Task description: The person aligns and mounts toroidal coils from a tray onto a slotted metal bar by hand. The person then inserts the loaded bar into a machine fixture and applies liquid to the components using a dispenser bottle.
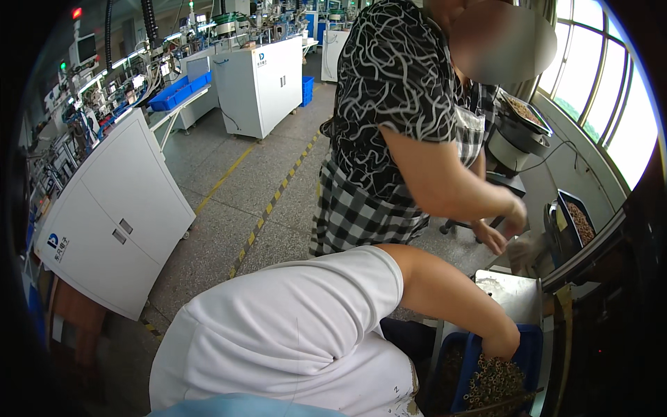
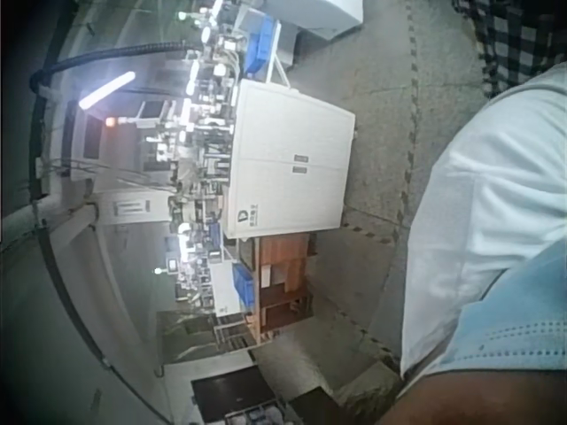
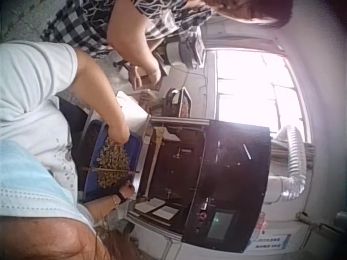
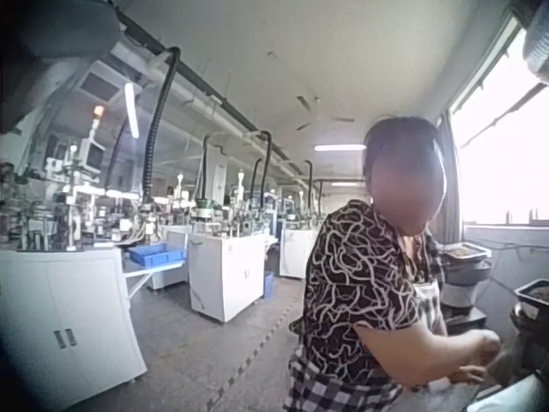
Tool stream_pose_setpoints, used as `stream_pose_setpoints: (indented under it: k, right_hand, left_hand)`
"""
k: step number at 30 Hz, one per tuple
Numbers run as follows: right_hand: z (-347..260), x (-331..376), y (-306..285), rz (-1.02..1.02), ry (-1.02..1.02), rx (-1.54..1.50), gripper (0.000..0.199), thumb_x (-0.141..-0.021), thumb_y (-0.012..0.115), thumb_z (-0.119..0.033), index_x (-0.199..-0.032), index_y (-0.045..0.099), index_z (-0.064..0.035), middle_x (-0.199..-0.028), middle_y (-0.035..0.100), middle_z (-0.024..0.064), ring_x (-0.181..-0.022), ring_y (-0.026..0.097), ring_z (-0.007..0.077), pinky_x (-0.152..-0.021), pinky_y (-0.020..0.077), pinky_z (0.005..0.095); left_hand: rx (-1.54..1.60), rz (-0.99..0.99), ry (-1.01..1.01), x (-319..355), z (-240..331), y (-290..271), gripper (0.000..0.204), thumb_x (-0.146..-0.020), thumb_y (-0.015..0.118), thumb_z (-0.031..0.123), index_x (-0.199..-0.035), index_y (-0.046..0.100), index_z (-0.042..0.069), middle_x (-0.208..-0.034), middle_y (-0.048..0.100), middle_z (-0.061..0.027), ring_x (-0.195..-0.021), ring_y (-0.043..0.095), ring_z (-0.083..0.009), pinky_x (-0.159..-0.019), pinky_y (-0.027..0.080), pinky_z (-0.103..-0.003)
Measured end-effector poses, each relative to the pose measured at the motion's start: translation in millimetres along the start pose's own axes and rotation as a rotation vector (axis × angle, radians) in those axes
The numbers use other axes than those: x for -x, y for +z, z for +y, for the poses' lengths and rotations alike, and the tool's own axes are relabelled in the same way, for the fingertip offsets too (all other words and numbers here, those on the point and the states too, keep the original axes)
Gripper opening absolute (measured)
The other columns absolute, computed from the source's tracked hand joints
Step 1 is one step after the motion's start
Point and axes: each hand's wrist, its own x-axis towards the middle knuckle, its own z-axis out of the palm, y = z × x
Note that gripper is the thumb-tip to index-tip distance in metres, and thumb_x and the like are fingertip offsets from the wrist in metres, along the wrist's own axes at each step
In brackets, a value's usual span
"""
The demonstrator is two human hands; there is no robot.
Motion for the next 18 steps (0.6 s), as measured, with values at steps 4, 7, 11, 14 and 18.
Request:
stream_pose_setpoints:
  k: [4, 7, 11, 14, 18]
  right_hand:
    - [18.7, 16.3, -3.1, 0.177, -0.363, -0.319, 0.038, -0.083, 0.053, -0.038, -0.093, 0.065, -0.0033, -0.098, 0.061, 0.0148, -0.091, 0.055, 0.0313, -0.084, 0.0429, 0.0424]
    - [6.3, 17.2, -8.6, 0.204, -0.335, -0.401, 0.034, -0.082, 0.056, -0.035, -0.092, 0.065, -0.0036, -0.095, 0.062, 0.0145, -0.089, 0.056, 0.0312, -0.083, 0.0436, 0.0416]
    - [-18.4, 26.7, -24.0, 0.038, 0.042, -0.191, 0.029, -0.081, 0.058, -0.030, -0.092, 0.065, -0.0036, -0.093, 0.063, 0.0141, -0.086, 0.057, 0.0311, -0.081, 0.0450, 0.0412]
    - [-30.1, 29.2, -33.4, 0.007, 0.082, -0.271, 0.030, -0.081, 0.056, -0.030, -0.093, 0.065, -0.0031, -0.094, 0.063, 0.0149, -0.087, 0.057, 0.0314, -0.080, 0.0450, 0.0418]
    - [-20.5, 27.2, -27.3, 0.045, 0.093, -0.188, 0.032, -0.082, 0.054, -0.030, -0.093, 0.065, -0.0019, -0.094, 0.063, 0.0170, -0.087, 0.057, 0.0321, -0.080, 0.0449, 0.0427]
  left_hand:
    - [-0.077, -0.018, -0.001, 3.9, 8.5, -9.2, 0.045, -0.080, 0.056, 0.035, -0.116, 0.053, 0.007, -0.116, 0.054, -0.0110, -0.106, 0.051, -0.0274, -0.088, 0.042, -0.039]
    - [-0.139, -0.077, 0.006, 5.7, 14.1, -20.0, 0.046, -0.081, 0.055, 0.036, -0.116, 0.053, 0.006, -0.116, 0.054, -0.0114, -0.106, 0.050, -0.0282, -0.089, 0.042, -0.040]
    - [-0.174, -0.088, 0.027, 1.1, 18.9, -26.0, 0.047, -0.082, 0.054, 0.039, -0.114, 0.053, 0.004, -0.115, 0.054, -0.0138, -0.106, 0.051, -0.0298, -0.088, 0.042, -0.041]
    - [-0.218, -0.060, 0.053, -1.0, 21.4, -25.3, 0.049, -0.083, 0.053, 0.040, -0.114, 0.053, 0.003, -0.114, 0.054, -0.0152, -0.105, 0.051, -0.0305, -0.088, 0.043, -0.042]
    - [-0.254, -0.052, 0.120, -3.8, 30.5, -28.4, 0.050, -0.083, 0.052, 0.041, -0.115, 0.052, 0.003, -0.115, 0.053, -0.0151, -0.106, 0.051, -0.0307, -0.088, 0.043, -0.042]
